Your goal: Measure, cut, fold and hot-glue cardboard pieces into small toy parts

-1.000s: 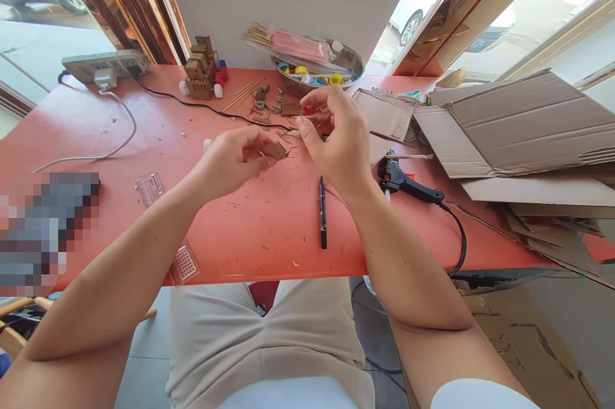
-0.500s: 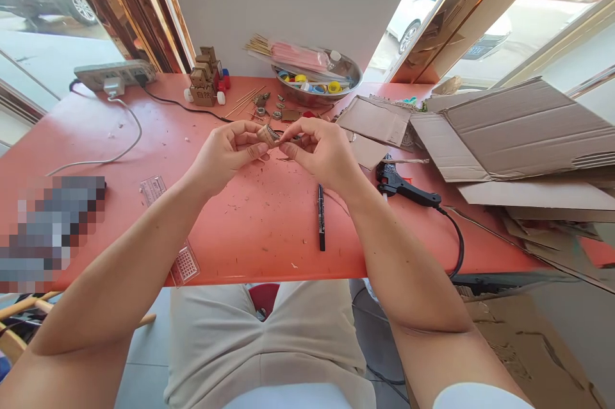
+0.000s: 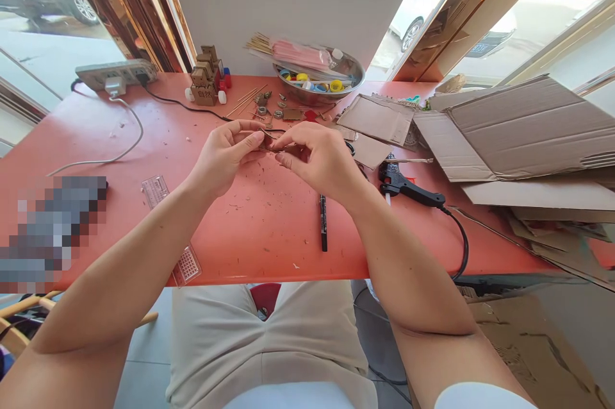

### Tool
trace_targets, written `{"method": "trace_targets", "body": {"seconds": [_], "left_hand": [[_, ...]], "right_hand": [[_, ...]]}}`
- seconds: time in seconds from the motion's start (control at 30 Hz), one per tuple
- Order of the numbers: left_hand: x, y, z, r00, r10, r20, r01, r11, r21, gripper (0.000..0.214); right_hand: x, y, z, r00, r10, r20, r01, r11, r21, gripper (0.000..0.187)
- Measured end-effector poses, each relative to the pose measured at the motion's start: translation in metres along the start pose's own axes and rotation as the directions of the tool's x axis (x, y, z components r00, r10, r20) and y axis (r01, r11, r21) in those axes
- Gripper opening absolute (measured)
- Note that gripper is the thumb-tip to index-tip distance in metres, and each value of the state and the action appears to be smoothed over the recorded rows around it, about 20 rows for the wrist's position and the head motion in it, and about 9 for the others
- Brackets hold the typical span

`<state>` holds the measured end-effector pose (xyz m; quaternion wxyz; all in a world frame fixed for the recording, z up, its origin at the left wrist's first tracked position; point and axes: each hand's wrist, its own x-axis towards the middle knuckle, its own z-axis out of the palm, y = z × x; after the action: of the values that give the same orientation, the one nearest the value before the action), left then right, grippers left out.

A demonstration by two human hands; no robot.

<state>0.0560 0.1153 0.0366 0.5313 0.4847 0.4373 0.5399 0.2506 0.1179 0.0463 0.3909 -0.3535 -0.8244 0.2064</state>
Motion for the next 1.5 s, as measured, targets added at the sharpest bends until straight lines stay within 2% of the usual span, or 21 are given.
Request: {"method": "trace_targets", "body": {"seconds": [0.17, 0.33, 0.5, 0.63, 0.83, 1.0, 1.07, 1.27, 1.5], "left_hand": [[-0.001, 0.0, -0.001, 0.997, -0.041, 0.069, 0.043, 0.999, -0.018, 0.032], [-0.002, 0.0, 0.0, 0.994, -0.043, 0.104, 0.046, 0.999, -0.026, 0.035], [-0.003, 0.001, 0.0, 0.989, -0.057, 0.137, 0.061, 0.998, -0.027, 0.035], [-0.003, 0.004, -0.001, 0.978, -0.092, 0.189, 0.104, 0.993, -0.055, 0.031], [0.001, 0.003, -0.007, 0.971, -0.105, 0.217, 0.132, 0.985, -0.113, 0.026], [0.003, 0.003, -0.009, 0.948, -0.013, 0.319, 0.055, 0.991, -0.123, 0.05], [0.004, 0.003, -0.009, 0.944, 0.006, 0.33, 0.04, 0.991, -0.131, 0.053], [0.007, -0.002, -0.012, 0.963, -0.038, 0.267, 0.095, 0.975, -0.203, 0.037], [0.009, -0.005, -0.014, 0.965, -0.095, 0.245, 0.153, 0.961, -0.23, 0.026]], "right_hand": [[0.0, 0.002, -0.003, 0.988, 0.024, -0.149, -0.025, 1.0, -0.001, 0.02], [-0.002, 0.002, 0.005, 0.989, 0.006, -0.15, -0.01, 1.0, -0.029, 0.006], [-0.002, 0.005, 0.006, 0.984, -0.036, -0.174, 0.021, 0.996, -0.085, 0.01], [-0.001, 0.005, 0.003, 0.977, -0.008, -0.214, -0.007, 0.997, -0.072, 0.01], [0.001, 0.006, 0.001, 0.977, 0.03, -0.212, -0.039, 0.998, -0.041, 0.01], [0.0, 0.008, 0.003, 0.977, 0.017, -0.214, -0.028, 0.999, -0.047, 0.011], [0.0, 0.008, 0.003, 0.979, 0.013, -0.205, -0.025, 0.998, -0.054, 0.013], [0.001, 0.006, -0.007, 0.982, 0.01, -0.187, -0.006, 1.0, 0.019, 0.012], [-0.001, 0.001, -0.008, 0.996, 0.045, -0.071, -0.024, 0.964, 0.265, 0.024]]}}
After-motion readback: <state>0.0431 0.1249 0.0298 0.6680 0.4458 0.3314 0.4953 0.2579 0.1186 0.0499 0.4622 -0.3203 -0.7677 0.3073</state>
